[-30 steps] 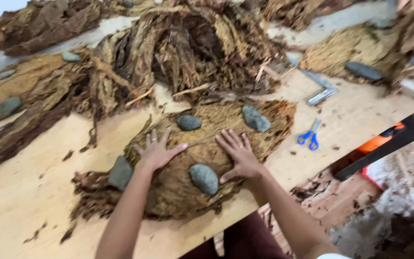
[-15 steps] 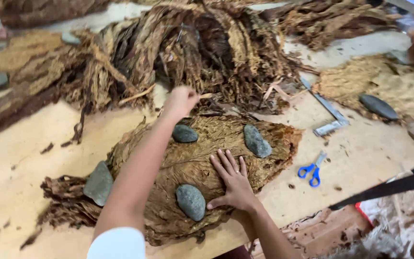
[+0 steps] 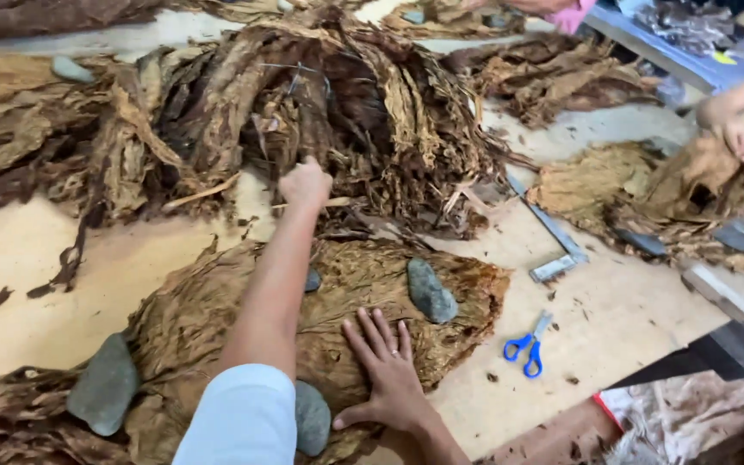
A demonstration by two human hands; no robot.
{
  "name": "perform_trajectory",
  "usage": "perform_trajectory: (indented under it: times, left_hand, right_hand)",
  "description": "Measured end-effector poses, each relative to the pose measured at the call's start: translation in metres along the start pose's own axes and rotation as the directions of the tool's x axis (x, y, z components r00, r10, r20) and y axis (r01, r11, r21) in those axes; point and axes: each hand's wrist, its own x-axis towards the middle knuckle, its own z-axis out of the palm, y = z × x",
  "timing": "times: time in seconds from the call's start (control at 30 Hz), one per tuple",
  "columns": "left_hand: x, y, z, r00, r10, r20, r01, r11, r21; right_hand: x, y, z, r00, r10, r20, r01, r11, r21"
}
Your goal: The person uses smooth stones to press and rub a large piece of fibrous material on a wooden table. They repeatedly lift, fold, and reposition the material while applying pressure with the stones. Other workers are visible in the background performing similar actions.
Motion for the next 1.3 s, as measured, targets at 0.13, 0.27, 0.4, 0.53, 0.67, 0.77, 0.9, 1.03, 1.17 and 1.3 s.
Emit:
perform_trajectory:
  times: [0.13, 0.27, 0.4, 0.53, 0.67, 0.77, 0.9, 1.03, 1.17, 1.3]
  left_hand:
    - [0.029, -0.026, 0.004, 0.969, 0.055, -0.241, -0.052, 0.998, 0.020]
    - [0.025, -0.045, -0.022, 0.995, -0.010, -0.097, -0.028, 0.925, -0.378]
    - [-0.014, -0.029, -0.033, 0.989, 0.115, -0.097, -0.149, 0.851, -0.503]
    - [-0.035, -0.008, -0.026, 0.990, 0.128, 0.052, -0.107, 0.950, -0.294]
    - [-0.015, -0.005, -0.023, 0.992, 0.026, 0.125, -0.010, 0.992, -0.124]
    - [-0.016, -0.007, -0.042, 0.998, 0.019, 0.053, -0.013, 0.994, -0.110]
    - [-0.010, -0.022, -0.057, 0.999, 0.035, 0.003, -0.035, 0.994, -0.101]
    - [-0.016, -0.033, -0.061, 0.987, 0.020, 0.157, 0.052, 0.897, -0.440]
    - [-0.017, -0.030, -0.063, 0.979, 0.042, 0.200, 0.057, 0.883, -0.466]
    - [-0.051, -0.028, -0.098, 0.961, 0.098, 0.257, 0.020, 0.907, -0.420]
  right_hand:
    - [-0.001, 0.002, 0.000, 1.000, -0.023, -0.017, 0.023, 1.000, -0.012]
    - [0.000, 0.002, 0.000, 0.999, -0.029, -0.017, 0.028, 0.999, -0.016]
    - [-0.001, 0.005, 0.006, 0.998, -0.039, -0.055, 0.035, 0.997, -0.064]
    - [-0.001, 0.004, 0.006, 0.998, -0.038, -0.055, 0.035, 0.998, -0.054]
    - [0.000, 0.003, 0.005, 1.000, -0.003, -0.028, 0.002, 0.999, -0.037]
    - [0.000, 0.005, 0.006, 1.000, 0.006, -0.022, -0.007, 0.999, -0.038]
    - [0.000, 0.004, 0.007, 1.000, -0.004, -0.026, 0.003, 0.999, -0.032]
    - [-0.001, 0.002, 0.006, 1.000, 0.005, -0.023, -0.005, 1.000, -0.014]
    - [-0.001, 0.003, 0.006, 0.999, -0.003, -0.032, 0.002, 1.000, -0.030]
    - [0.000, 0.003, 0.008, 1.000, 0.016, -0.004, -0.016, 0.999, -0.032]
